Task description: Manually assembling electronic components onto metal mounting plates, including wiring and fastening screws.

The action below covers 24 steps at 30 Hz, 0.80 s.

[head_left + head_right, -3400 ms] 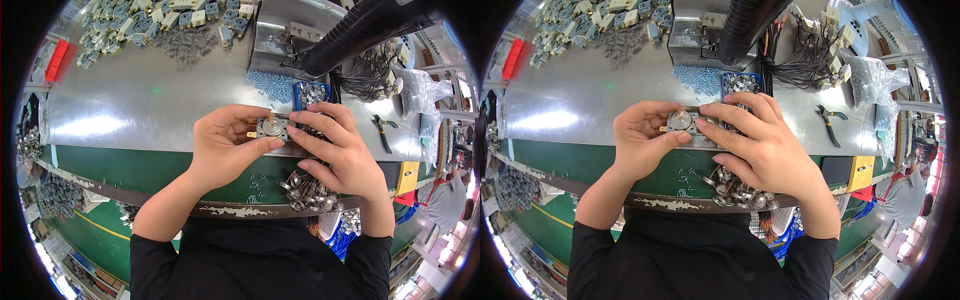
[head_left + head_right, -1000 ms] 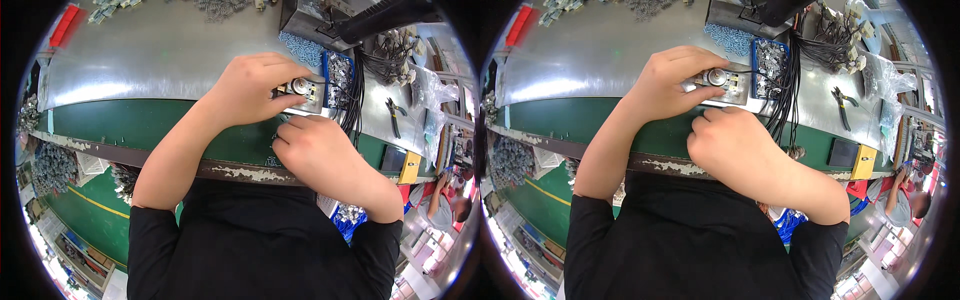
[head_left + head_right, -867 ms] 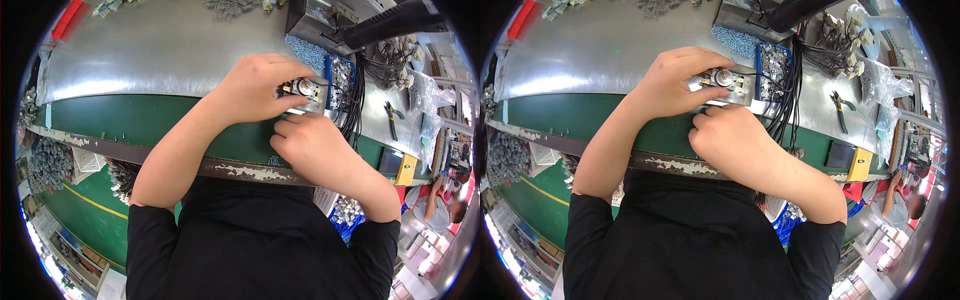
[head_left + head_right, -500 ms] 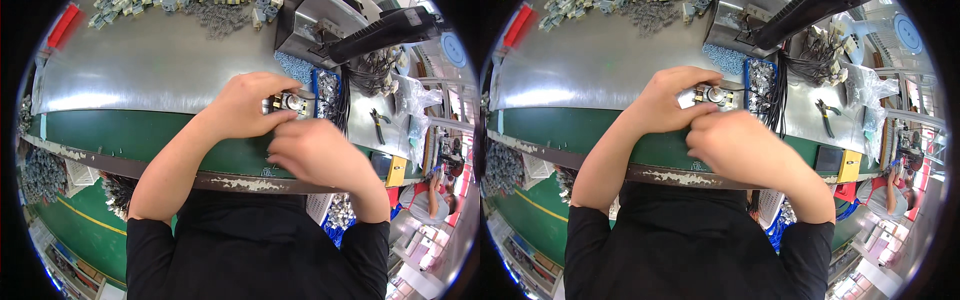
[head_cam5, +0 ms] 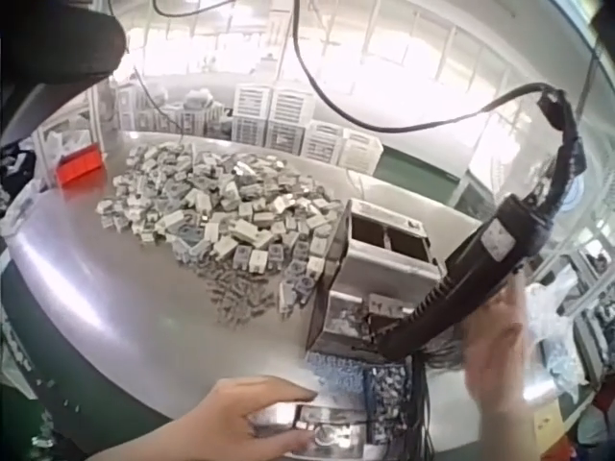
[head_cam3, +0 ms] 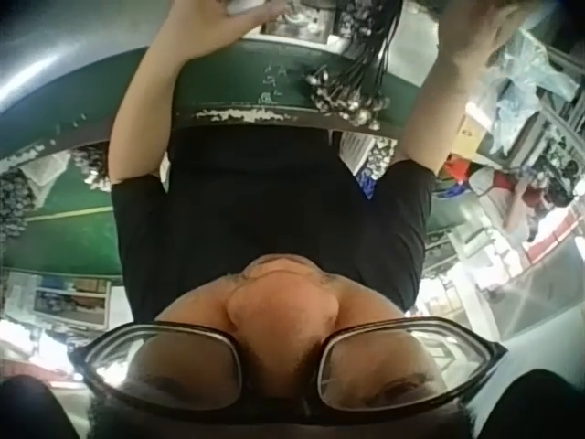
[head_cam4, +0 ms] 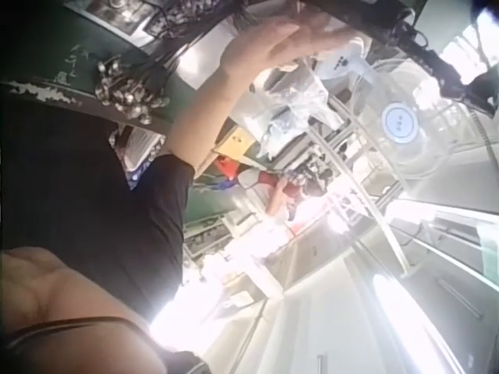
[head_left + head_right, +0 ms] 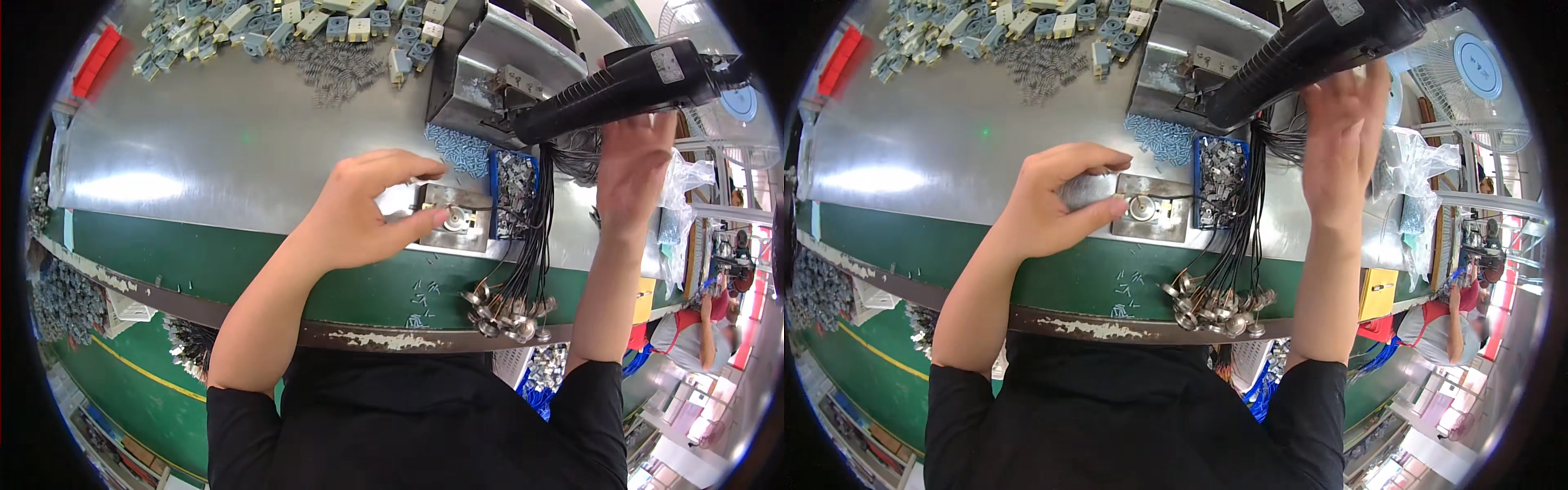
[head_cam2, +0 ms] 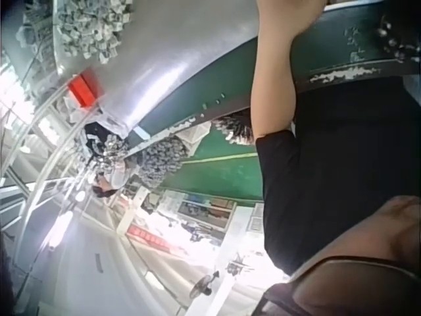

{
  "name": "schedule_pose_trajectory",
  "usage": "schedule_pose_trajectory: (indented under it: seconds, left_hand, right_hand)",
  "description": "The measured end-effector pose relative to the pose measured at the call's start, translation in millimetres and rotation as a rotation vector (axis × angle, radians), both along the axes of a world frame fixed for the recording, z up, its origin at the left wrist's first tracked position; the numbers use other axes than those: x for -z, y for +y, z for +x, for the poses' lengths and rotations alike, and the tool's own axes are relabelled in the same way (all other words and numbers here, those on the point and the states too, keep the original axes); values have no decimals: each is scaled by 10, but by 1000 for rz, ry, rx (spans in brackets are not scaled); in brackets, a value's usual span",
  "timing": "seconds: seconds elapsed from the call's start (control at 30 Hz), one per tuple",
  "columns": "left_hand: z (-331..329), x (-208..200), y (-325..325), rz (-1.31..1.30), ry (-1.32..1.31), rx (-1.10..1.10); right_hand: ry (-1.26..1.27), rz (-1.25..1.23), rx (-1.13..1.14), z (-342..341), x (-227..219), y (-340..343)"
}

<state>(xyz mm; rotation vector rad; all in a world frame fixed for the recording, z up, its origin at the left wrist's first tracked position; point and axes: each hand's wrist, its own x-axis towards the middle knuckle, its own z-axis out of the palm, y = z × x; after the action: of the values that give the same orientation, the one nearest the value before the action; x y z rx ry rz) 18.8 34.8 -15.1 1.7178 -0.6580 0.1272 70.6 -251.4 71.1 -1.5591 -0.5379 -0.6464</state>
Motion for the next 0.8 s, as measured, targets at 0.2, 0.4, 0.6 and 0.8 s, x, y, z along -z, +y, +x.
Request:
schedule_pose_trajectory:
  seconds: [0.2, 0.4, 0.6, 0.8]
  left_hand:
    - [25, -64, -74, 80, -22, 52]
    - [22, -27, -120, 154, -75, 61]
    - [11, -98, -65, 121, -27, 24]
    - [177, -201, 195, 103, -44, -80]
  right_hand:
    - [349, 35, -361, 230, -71, -49]
    - [470, 161, -492, 44, -378, 186]
    - [90, -10, -920, 409, -275, -30]
    - [114, 62, -732, 403, -307, -22]
